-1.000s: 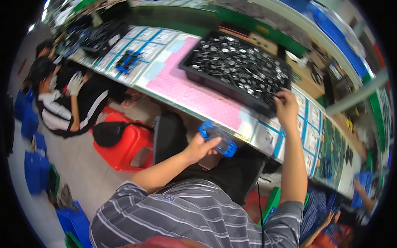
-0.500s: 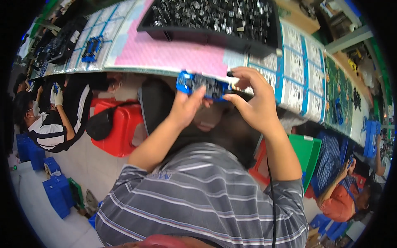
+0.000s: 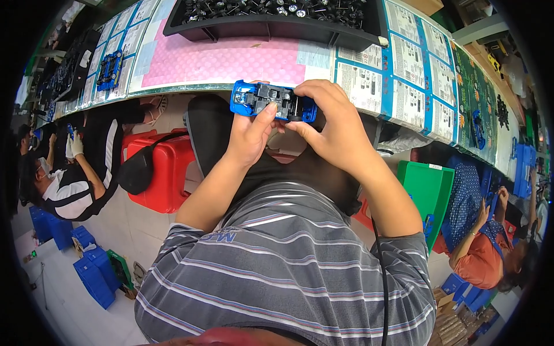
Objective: The person assembles plastic wheels and axles onto a blue toy car chassis by hand, taking the parts from an assembly tray at a factory workbench.
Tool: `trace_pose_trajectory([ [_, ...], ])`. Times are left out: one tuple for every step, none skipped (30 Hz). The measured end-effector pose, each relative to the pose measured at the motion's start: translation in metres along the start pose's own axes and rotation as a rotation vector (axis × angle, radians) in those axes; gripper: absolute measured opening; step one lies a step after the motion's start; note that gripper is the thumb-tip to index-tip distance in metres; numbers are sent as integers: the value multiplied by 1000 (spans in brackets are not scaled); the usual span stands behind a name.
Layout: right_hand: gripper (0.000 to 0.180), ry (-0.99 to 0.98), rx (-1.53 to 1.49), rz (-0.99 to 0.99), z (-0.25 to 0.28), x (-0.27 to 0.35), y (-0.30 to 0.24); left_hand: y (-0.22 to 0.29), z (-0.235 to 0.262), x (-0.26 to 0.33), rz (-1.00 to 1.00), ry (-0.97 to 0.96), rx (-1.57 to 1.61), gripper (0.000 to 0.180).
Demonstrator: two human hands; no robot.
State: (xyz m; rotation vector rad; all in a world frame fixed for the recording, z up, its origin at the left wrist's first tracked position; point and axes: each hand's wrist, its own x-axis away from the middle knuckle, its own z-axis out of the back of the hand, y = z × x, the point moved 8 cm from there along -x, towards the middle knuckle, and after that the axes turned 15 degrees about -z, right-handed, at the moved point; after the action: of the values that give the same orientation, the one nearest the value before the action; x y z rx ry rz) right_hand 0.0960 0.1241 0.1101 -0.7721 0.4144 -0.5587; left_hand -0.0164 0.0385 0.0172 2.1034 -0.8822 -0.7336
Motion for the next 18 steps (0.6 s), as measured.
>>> trace_pose_trajectory([
  [49,-2,0,0,-1,0,1,-1,1,-1,-1,0,-4,37],
  [52,2,16,-5,-1,-1,2,-2,2,-2,-2,0,-7,37],
  [55,5,31,-11,-3,-1,3,-3,3,-3,-1,2,-7,37],
  [55,1,30,-13,-5,0,6,-3,4,-2,2,7,-9,37],
  [58,1,19,-1,-7,1,8,-3,4,-1,5,12,-11,37],
  [61,0,8,10,-8,2,9,-3,4,-1,8,15,-11,37],
  [61,-2,5,7,-8,2,10,-3,3,-2,21,4,-17,38],
  [62,-12,10,0,-8,2,10,-4,3,-2,34,-7,-23,38],
  [63,-22,15,-6,-8,2,11,-5,4,-1,36,-5,-25,38],
  [63,-22,15,-6,-8,2,12,-8,4,-1,40,-7,-22,38],
  [63,-2,33,1,-8,3,13,-9,4,-2,42,-9,-19,38],
  [63,18,52,8,-7,4,14,-10,3,-2,41,-9,-18,38],
  [63,17,53,10,-7,5,16,-10,4,-2,51,-3,-21,37],
  [62,55,62,34,-2,8,17,-10,4,-2,60,2,-24,37],
  [62,94,72,59,4,10,17,-8,3,-3,56,2,-22,37],
  [62,93,75,64,7,10,17,-6,2,-3,52,22,-23,36],
  [60,122,60,57,14,10,18,-5,2,-4,48,42,-24,36],
  [59,152,45,51,21,9,18,-5,5,-6,42,42,-20,36],
])
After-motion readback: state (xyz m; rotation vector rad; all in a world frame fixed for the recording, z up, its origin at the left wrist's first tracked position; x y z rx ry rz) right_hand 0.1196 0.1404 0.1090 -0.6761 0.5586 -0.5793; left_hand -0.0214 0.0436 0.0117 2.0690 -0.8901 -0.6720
